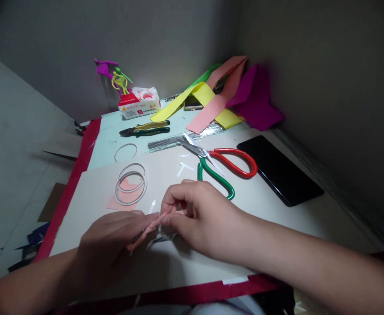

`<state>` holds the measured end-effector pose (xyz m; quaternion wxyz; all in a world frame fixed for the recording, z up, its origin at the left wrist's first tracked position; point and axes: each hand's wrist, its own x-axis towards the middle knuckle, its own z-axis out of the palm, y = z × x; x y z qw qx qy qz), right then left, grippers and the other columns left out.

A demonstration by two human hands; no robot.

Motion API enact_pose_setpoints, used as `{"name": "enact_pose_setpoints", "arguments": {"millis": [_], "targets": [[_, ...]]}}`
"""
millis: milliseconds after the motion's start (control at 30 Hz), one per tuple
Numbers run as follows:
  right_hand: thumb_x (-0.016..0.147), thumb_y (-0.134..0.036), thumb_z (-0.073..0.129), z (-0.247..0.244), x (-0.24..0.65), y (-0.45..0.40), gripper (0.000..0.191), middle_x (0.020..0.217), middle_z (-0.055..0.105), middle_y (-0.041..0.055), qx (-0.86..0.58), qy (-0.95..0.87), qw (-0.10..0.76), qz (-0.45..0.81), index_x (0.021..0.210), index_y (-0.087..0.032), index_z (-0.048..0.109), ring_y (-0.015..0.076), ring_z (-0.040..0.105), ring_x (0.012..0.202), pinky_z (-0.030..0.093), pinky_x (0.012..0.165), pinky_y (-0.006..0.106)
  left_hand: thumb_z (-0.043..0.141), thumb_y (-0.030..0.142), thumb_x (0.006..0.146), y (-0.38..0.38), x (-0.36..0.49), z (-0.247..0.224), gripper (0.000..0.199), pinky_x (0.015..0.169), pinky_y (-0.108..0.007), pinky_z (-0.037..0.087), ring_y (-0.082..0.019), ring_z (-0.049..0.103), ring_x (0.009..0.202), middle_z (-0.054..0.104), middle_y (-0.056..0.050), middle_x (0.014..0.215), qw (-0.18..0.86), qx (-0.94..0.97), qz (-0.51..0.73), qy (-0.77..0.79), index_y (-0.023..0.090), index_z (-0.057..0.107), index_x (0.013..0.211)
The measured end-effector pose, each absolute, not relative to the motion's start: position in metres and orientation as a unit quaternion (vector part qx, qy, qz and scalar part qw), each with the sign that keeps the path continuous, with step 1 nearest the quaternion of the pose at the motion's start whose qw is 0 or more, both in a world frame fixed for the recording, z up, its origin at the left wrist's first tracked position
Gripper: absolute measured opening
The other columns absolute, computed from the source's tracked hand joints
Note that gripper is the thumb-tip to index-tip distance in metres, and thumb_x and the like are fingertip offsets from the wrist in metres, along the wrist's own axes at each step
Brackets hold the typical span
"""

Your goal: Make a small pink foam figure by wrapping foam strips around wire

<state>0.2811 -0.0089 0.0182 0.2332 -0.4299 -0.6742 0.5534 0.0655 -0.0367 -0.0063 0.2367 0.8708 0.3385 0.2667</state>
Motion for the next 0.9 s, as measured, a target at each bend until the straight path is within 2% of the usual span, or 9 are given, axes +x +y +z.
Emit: {"name": "enact_pose_setpoints", "arguments": {"millis": [100, 167, 333, 467, 600, 700, 800, 900], "targets": [[0.078, -0.011, 0.055, 0.02, 0.281, -0.003, 0.007, 0.067, 0.06, 0.001, -0.421, -0.572, 0.174, 0.682, 0.075, -0.015, 0.058, 0.0096, 0.048, 0.054, 0.038, 0.049, 0.022, 0.047, 0.007, 0.082, -0.035, 0.062, -0.008, 0.053, 0.059, -0.028, 0.043, -0.016, 0.059, 0.064, 0.073, -0.004, 0.086, 0.214, 0.894, 0.257, 0.298, 0.019, 0.047, 0.133], [0.075, -0.011, 0.058, 0.018, 0.282, 0.001, 0.004, 0.069, 0.062, 0.0018, -0.405, -0.534, 0.164, 0.724, 0.073, -0.014, 0.058, 0.009, 0.049, 0.055, 0.039, 0.05, 0.022, 0.048, 0.002, 0.078, -0.034, 0.062, -0.007, 0.06, 0.06, -0.028, 0.043, -0.015, 0.057, 0.063, 0.073, -0.003, 0.083, 0.196, 0.905, 0.26, 0.273, 0.019, 0.042, 0.135], [0.074, -0.014, 0.062, 0.009, 0.285, 0.009, 0.003, 0.059, 0.061, -0.0001, -0.371, -0.508, 0.134, 0.766, 0.071, -0.013, 0.061, 0.0078, 0.05, 0.05, 0.039, 0.05, 0.021, 0.054, 0.003, 0.081, -0.033, 0.066, -0.005, 0.049, 0.057, -0.026, 0.039, -0.014, 0.053, 0.059, 0.071, -0.001, 0.075, 0.187, 0.908, 0.27, 0.26, 0.02, 0.049, 0.126], [0.075, -0.014, 0.061, 0.006, 0.288, 0.012, 0.006, 0.066, 0.066, 0.0028, -0.362, -0.527, 0.099, 0.763, 0.073, -0.011, 0.065, 0.0082, 0.054, 0.056, 0.04, 0.055, 0.021, 0.048, 0.01, 0.09, -0.035, 0.064, -0.006, 0.028, 0.06, -0.027, 0.042, -0.013, 0.055, 0.058, 0.069, 0.001, 0.068, 0.282, 0.891, 0.229, 0.274, 0.021, 0.059, 0.113], [0.076, -0.012, 0.058, 0.006, 0.289, 0.013, 0.009, 0.059, 0.065, 0.0009, -0.341, -0.544, 0.068, 0.764, 0.074, -0.012, 0.067, 0.0083, 0.053, 0.053, 0.04, 0.054, 0.02, 0.044, 0.011, 0.091, -0.037, 0.062, -0.001, 0.034, 0.057, -0.027, 0.046, -0.016, 0.062, 0.061, 0.073, -0.005, 0.081, 0.334, 0.88, 0.18, 0.287, 0.021, 0.058, 0.12], [0.081, -0.014, 0.057, 0.001, 0.288, 0.013, 0.012, 0.056, 0.064, 0.0001, -0.327, -0.549, 0.062, 0.767, 0.077, -0.012, 0.068, 0.0083, 0.054, 0.05, 0.041, 0.053, 0.02, 0.046, 0.006, 0.087, -0.038, 0.064, 0.005, 0.04, 0.053, -0.026, 0.047, -0.015, 0.062, 0.056, 0.073, -0.003, 0.076, 0.328, 0.878, 0.217, 0.274, 0.022, 0.055, 0.123], [0.087, -0.024, 0.059, -0.004, 0.286, 0.012, 0.016, 0.069, 0.069, 0.0037, -0.319, -0.526, 0.126, 0.778, 0.091, -0.011, 0.067, 0.0101, 0.062, 0.056, 0.047, 0.056, 0.022, 0.052, 0.006, 0.082, -0.039, 0.065, 0.011, 0.034, 0.052, -0.025, 0.049, -0.015, 0.065, 0.055, 0.072, -0.002, 0.072, 0.255, 0.878, 0.286, 0.285, 0.022, 0.06, 0.111], [0.091, -0.03, 0.057, 0.0, 0.286, 0.01, 0.02, 0.083, 0.071, 0.0064, -0.35, -0.567, 0.296, 0.685, 0.094, -0.013, 0.066, 0.0143, 0.067, 0.073, 0.051, 0.065, 0.026, 0.055, 0.007, 0.082, -0.041, 0.064, 0.012, 0.028, 0.057, -0.025, 0.053, -0.015, 0.068, 0.06, 0.074, 0.001, 0.073, 0.218, 0.848, 0.306, 0.373, 0.026, 0.065, 0.1]]}}
